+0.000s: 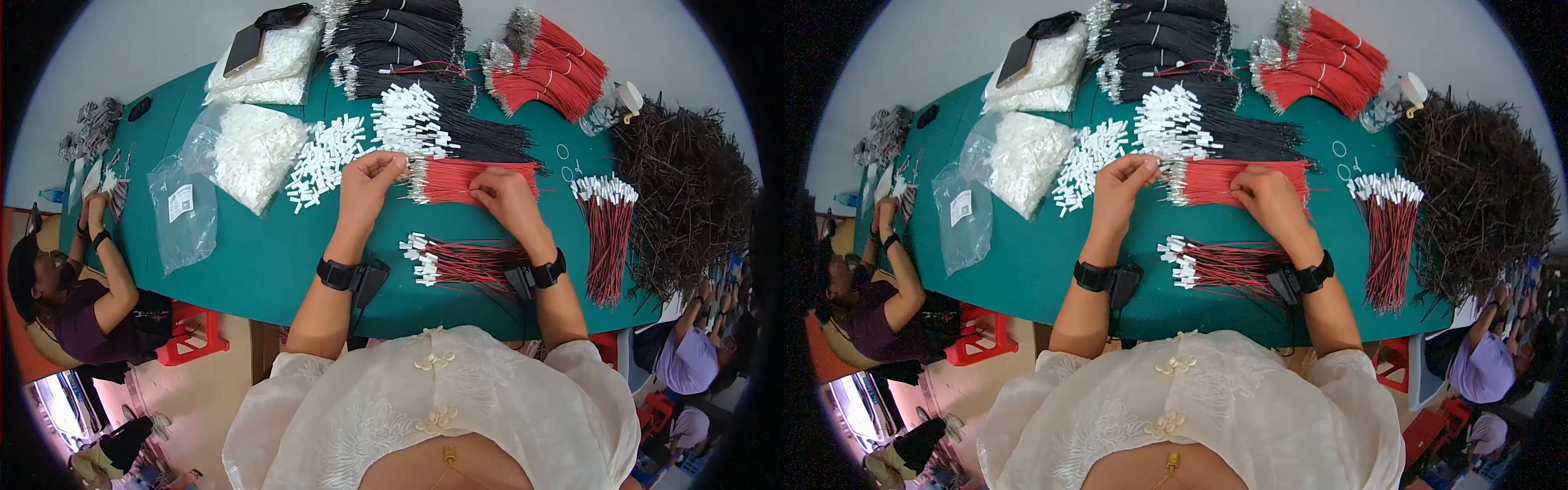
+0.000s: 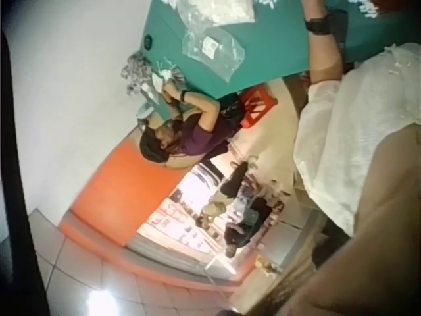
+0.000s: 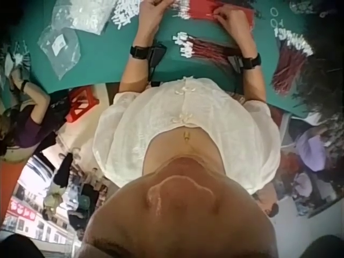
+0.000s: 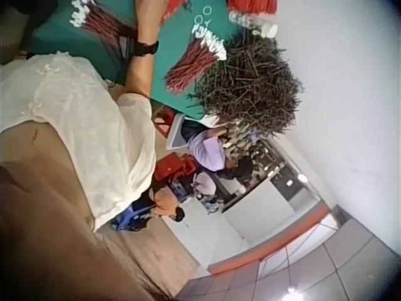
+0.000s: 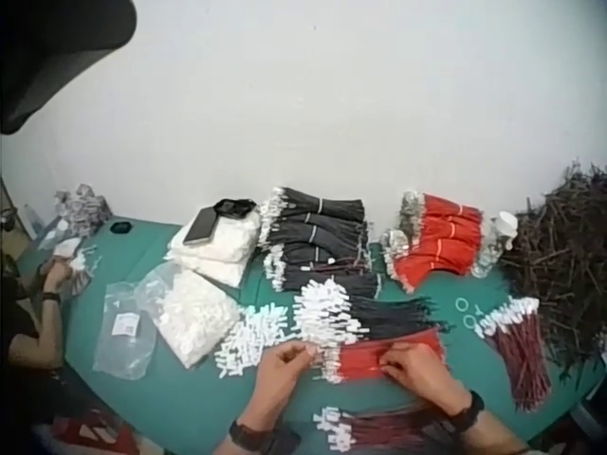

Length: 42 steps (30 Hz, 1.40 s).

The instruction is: The person picks up a white connector and a red wire, joins them by hand, and places the assembled unit onto a pile, repeating this process throughout the video.

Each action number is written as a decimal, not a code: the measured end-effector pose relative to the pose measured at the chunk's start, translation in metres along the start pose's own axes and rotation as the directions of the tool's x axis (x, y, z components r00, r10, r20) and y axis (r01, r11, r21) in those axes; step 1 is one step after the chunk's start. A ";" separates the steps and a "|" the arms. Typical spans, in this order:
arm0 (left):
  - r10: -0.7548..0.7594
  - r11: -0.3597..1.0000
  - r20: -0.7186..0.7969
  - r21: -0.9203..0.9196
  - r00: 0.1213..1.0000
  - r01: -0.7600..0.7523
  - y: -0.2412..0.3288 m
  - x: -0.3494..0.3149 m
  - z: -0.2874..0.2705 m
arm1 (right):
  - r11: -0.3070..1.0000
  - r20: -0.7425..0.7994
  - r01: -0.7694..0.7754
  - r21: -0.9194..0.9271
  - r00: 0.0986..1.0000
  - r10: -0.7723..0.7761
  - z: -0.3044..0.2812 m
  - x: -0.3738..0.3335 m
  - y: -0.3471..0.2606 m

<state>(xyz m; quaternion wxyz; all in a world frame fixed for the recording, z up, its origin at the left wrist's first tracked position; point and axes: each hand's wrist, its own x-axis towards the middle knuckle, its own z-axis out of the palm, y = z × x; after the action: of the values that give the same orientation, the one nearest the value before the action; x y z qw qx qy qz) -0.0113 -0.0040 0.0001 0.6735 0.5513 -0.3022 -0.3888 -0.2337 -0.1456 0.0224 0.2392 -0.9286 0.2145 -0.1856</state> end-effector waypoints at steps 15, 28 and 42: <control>-0.041 0.994 -0.001 -0.098 0.999 0.041 0.001 0.001 -0.003 | 0.969 -0.078 -0.080 0.233 0.992 0.101 -0.014 0.011 -0.024; -0.005 0.994 -0.021 -0.113 1.000 0.002 0.004 -0.002 0.001 | 0.948 -0.060 -0.074 0.309 0.994 0.097 -0.015 0.011 -0.048; -0.106 0.881 0.143 -0.446 0.984 0.160 0.008 -0.004 -0.002 | 0.919 -0.228 -0.005 0.394 0.968 0.103 -0.008 0.026 -0.081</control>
<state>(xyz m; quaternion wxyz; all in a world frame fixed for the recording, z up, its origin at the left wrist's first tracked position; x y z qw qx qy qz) -0.0103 0.0016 0.0078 0.7372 0.3743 -0.2021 -0.5250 -0.1902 -0.0969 0.0782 0.3963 -0.8258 0.2268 -0.3309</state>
